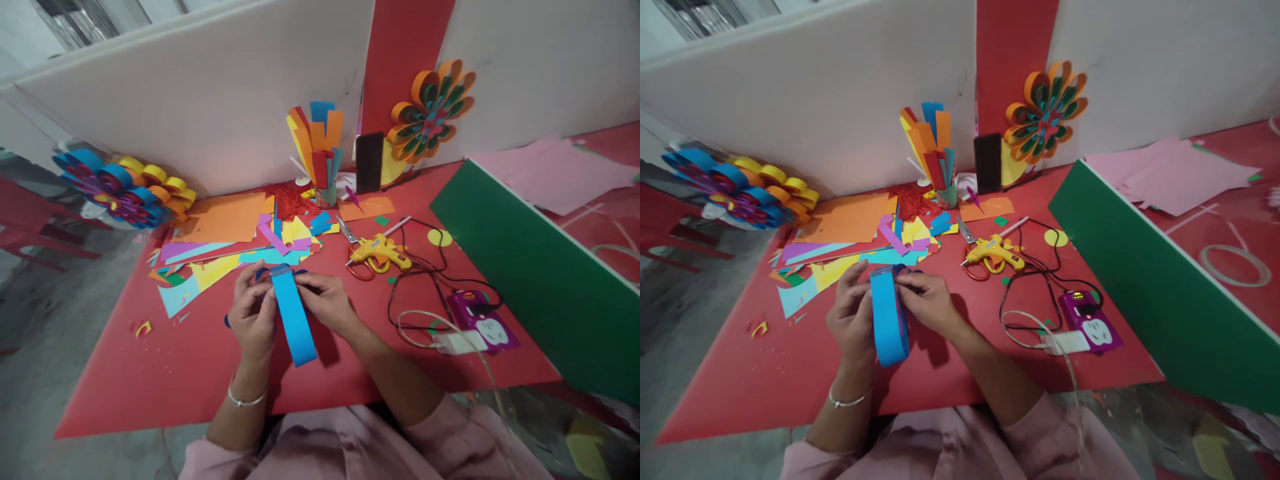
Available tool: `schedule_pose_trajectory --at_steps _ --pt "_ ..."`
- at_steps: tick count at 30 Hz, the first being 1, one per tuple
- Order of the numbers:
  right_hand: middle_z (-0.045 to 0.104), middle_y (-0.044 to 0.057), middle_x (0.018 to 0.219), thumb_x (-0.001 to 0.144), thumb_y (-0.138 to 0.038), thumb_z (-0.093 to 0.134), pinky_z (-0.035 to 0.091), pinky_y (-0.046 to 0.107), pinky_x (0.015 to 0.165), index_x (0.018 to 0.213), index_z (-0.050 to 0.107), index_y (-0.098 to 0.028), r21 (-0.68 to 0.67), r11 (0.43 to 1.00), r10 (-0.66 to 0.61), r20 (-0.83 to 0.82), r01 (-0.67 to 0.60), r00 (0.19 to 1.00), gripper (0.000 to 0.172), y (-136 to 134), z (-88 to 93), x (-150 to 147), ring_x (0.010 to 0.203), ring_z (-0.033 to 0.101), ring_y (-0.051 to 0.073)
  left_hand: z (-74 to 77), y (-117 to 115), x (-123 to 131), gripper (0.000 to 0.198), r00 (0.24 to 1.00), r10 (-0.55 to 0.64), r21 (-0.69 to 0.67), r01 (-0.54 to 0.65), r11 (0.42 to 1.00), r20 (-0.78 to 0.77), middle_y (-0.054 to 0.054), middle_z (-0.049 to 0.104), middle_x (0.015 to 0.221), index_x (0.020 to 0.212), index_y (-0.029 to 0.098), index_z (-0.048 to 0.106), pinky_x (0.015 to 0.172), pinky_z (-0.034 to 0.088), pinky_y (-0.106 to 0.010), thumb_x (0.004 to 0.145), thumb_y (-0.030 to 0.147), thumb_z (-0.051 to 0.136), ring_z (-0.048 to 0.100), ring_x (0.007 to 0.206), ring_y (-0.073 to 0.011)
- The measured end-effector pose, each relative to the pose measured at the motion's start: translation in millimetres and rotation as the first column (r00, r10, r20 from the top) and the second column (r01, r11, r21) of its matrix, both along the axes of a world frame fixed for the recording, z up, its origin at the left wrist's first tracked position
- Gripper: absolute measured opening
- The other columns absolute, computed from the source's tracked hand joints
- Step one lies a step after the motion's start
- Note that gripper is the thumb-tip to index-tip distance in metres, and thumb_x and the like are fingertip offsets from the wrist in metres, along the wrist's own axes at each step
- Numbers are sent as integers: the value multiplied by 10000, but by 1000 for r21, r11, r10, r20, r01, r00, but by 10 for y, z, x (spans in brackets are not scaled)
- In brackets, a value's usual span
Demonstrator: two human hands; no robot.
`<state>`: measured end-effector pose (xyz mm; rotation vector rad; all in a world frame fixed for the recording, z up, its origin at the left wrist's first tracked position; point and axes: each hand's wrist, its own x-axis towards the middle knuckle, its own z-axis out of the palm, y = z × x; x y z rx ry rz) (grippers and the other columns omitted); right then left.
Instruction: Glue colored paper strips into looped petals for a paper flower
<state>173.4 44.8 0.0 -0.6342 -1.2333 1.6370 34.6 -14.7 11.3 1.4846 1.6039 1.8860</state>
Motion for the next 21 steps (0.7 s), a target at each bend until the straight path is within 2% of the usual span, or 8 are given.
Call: schedule_pose_trajectory --at_steps 6,16,21 --pt "819 21 928 864 -410 769 560 249 717 1008 868 -246 -21 1000 18 16 -17 1000 239 -7 7 -3 829 716 165 -13 -4 -8 67 1000 8 -1 -8 1000 17 -63 686 1392 874 229 788 1064 583 -373 934 246 765 659 1286 -234" --pt "795 19 845 875 -435 756 565 251 687 952 866 -229 2 1000 -13 48 13 999 246 3 2 -2 733 688 148 -30 12 -22 108 1000 7 -19 -8 1000 -28 -62 689 1387 851 229 767 1093 548 -409 947 276 749 652 1293 -238" --pt "778 19 786 876 -454 757 569 260 640 928 867 -234 31 999 -30 65 28 997 251 6 1 -2 703 679 159 -52 8 -39 149 999 11 -31 -12 999 -38 -94 676 1405 853 216 760 1005 592 -416 957 320 738 706 1180 -238"
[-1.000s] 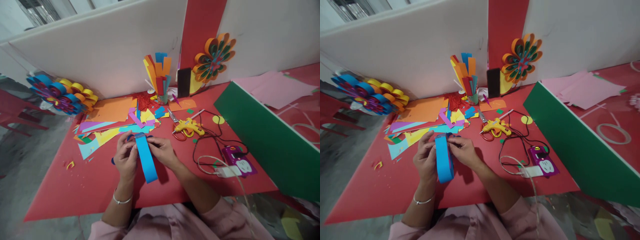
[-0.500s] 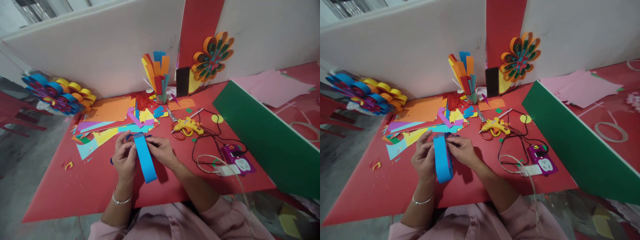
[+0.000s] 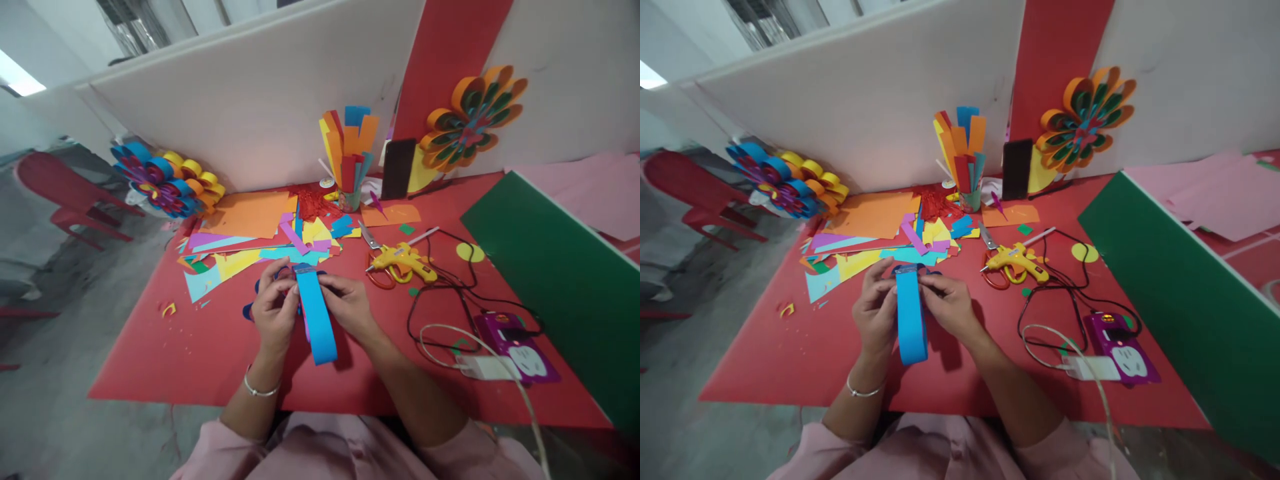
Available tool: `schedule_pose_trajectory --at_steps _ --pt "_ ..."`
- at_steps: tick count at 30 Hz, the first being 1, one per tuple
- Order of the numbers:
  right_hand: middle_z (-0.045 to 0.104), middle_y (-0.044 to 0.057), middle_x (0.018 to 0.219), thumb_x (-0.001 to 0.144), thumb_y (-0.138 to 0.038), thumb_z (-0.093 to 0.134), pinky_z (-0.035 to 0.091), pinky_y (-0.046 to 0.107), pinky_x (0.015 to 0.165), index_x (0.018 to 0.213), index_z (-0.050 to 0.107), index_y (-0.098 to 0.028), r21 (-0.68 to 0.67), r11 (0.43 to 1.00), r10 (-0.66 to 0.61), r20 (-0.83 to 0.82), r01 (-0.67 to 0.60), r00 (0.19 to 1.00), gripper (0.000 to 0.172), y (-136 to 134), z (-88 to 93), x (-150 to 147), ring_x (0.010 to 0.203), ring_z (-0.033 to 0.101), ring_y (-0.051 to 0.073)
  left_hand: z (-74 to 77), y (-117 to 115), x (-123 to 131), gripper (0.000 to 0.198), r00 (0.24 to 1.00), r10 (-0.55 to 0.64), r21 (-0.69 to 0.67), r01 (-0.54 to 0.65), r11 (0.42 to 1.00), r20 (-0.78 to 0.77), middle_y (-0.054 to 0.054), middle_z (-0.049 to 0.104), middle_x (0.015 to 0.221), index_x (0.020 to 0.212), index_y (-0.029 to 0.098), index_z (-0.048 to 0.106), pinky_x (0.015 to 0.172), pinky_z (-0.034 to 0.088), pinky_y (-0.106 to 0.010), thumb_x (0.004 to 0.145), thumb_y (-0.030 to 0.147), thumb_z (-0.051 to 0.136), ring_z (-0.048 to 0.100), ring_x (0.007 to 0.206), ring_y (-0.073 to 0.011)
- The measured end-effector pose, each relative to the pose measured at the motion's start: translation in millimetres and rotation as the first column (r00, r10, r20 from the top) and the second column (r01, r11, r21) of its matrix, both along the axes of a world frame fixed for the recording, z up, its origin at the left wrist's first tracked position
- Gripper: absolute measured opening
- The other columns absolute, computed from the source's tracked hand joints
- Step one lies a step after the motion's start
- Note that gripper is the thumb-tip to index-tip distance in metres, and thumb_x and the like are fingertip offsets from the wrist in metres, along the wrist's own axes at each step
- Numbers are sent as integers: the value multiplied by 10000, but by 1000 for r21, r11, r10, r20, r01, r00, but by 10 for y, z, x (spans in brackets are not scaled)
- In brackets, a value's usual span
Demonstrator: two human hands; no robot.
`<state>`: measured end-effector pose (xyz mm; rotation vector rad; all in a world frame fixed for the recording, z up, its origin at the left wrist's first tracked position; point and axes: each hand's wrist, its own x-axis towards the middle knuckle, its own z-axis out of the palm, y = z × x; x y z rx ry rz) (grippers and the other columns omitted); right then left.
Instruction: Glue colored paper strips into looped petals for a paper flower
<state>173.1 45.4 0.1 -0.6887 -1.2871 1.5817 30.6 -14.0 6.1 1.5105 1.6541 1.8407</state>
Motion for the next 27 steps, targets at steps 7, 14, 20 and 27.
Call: schedule_pose_trajectory --at_steps 7,14,20,27 --pt "808 24 877 873 -423 755 569 257 711 957 866 -237 -28 999 21 -8 -21 1000 232 -8 -5 -10 762 702 156 20 -22 9 115 1000 4 -5 -4 1000 6 -74 681 1400 862 228 773 1078 569 -415 956 286 741 656 1291 -245" --pt "792 33 899 854 -547 752 573 261 693 979 858 -222 -70 997 39 -89 -45 995 364 -12 -59 -50 759 690 154 65 -8 48 52 999 10 32 -11 999 31 -66 703 1353 878 221 783 1116 545 -393 923 246 774 648 1307 -243" --pt "788 38 893 846 -567 768 568 255 688 971 860 -228 -73 996 50 -96 -57 994 373 -16 -47 -45 757 684 153 90 -12 73 45 999 9 35 -10 999 38 -64 701 1356 893 230 794 1108 573 -409 922 261 779 651 1316 -253" --pt "784 35 879 847 -578 762 543 233 632 981 864 -234 -67 996 52 -91 -58 995 382 -14 -28 -37 727 661 142 66 -15 56 58 999 20 21 -21 1000 44 -62 702 1360 869 231 794 1104 572 -404 918 257 778 645 1327 -255"
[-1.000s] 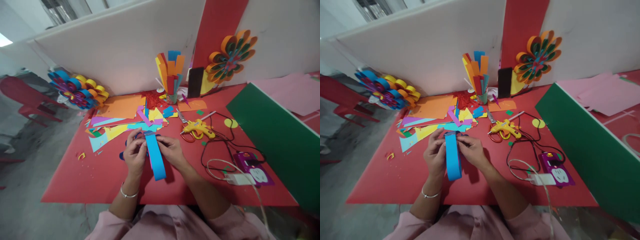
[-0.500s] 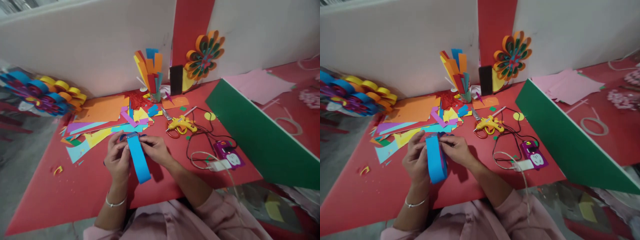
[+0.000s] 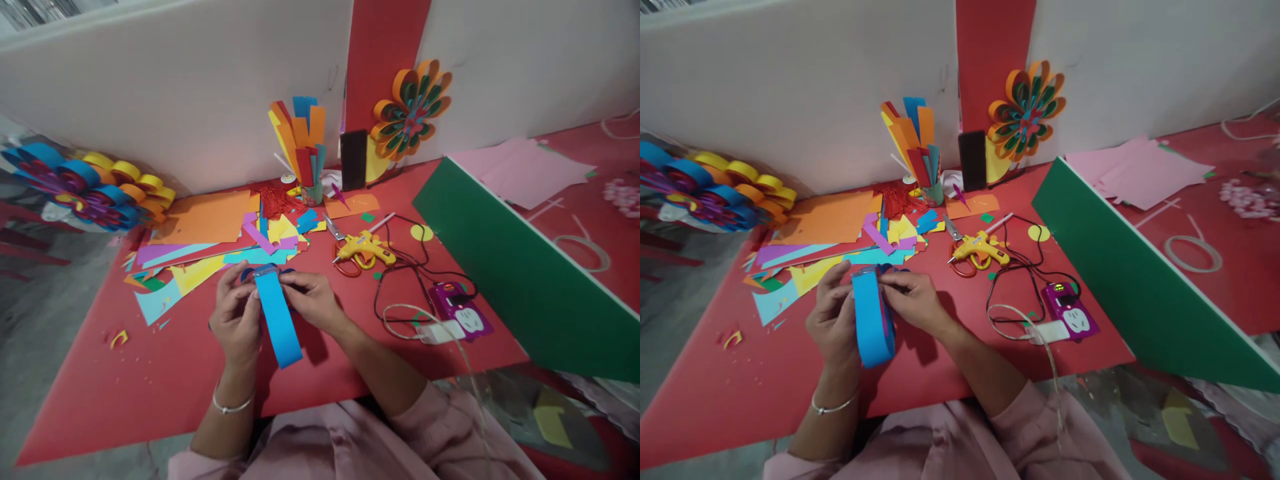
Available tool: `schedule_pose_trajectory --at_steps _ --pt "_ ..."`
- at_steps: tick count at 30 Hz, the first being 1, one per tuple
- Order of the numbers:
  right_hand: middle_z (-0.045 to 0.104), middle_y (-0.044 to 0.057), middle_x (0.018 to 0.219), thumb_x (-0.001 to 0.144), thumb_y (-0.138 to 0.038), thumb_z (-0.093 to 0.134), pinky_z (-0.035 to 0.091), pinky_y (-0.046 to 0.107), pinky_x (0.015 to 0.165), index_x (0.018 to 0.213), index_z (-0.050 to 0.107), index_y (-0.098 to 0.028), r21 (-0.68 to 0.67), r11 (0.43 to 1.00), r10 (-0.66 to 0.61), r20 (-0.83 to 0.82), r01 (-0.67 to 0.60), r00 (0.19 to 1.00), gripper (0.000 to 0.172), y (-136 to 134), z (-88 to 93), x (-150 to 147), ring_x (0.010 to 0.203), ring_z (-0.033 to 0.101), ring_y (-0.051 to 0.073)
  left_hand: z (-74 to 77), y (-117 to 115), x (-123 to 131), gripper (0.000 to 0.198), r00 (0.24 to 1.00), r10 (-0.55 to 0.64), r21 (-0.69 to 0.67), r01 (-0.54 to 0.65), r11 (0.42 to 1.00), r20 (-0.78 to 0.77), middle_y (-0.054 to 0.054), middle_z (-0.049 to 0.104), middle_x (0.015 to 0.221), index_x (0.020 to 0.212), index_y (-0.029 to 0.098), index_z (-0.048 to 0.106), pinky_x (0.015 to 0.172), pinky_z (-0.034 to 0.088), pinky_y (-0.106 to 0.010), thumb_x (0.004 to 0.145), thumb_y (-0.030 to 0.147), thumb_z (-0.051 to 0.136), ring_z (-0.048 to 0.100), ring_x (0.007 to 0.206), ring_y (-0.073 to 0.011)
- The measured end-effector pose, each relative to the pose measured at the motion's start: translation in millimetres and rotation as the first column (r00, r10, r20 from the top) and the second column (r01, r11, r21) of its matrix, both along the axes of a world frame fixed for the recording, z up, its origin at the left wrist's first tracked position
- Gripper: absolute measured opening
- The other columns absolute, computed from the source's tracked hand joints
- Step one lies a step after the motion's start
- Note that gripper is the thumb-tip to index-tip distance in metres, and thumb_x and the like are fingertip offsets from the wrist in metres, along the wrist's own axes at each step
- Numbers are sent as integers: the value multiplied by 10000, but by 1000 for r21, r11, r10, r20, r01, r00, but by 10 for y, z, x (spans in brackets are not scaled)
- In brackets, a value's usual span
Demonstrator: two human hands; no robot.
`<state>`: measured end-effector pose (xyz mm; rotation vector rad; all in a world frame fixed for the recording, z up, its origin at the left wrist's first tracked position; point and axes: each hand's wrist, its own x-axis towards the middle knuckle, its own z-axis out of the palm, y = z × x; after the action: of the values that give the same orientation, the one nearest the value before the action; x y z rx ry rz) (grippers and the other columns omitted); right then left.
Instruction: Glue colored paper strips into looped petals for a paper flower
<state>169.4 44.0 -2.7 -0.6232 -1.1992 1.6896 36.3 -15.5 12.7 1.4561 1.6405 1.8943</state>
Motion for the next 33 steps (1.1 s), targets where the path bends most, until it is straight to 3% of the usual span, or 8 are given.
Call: schedule_pose_trajectory --at_steps 9,17,33 --pt "803 26 893 859 -447 773 556 251 730 969 865 -232 34 999 -21 22 21 1000 259 12 6 12 776 689 148 11 0 4 39 1000 -11 -6 11 1000 -4 -63 691 1378 897 239 796 1110 572 -420 927 248 771 649 1319 -249" --pt "809 28 911 874 -473 751 554 250 692 1000 866 -232 32 999 -15 55 13 998 294 6 11 21 768 691 153 4 2 -11 115 1000 -5 -17 4 1000 -28 -80 685 1382 862 214 767 1091 577 -423 934 304 761 668 1277 -256" --pt "814 13 886 882 -410 741 569 250 755 987 868 -246 52 998 -26 24 24 999 232 11 18 28 805 720 151 -15 6 -15 71 1000 -24 -6 24 1000 -4 -52 685 1393 867 231 774 1072 567 -354 936 234 756 661 1280 -216"
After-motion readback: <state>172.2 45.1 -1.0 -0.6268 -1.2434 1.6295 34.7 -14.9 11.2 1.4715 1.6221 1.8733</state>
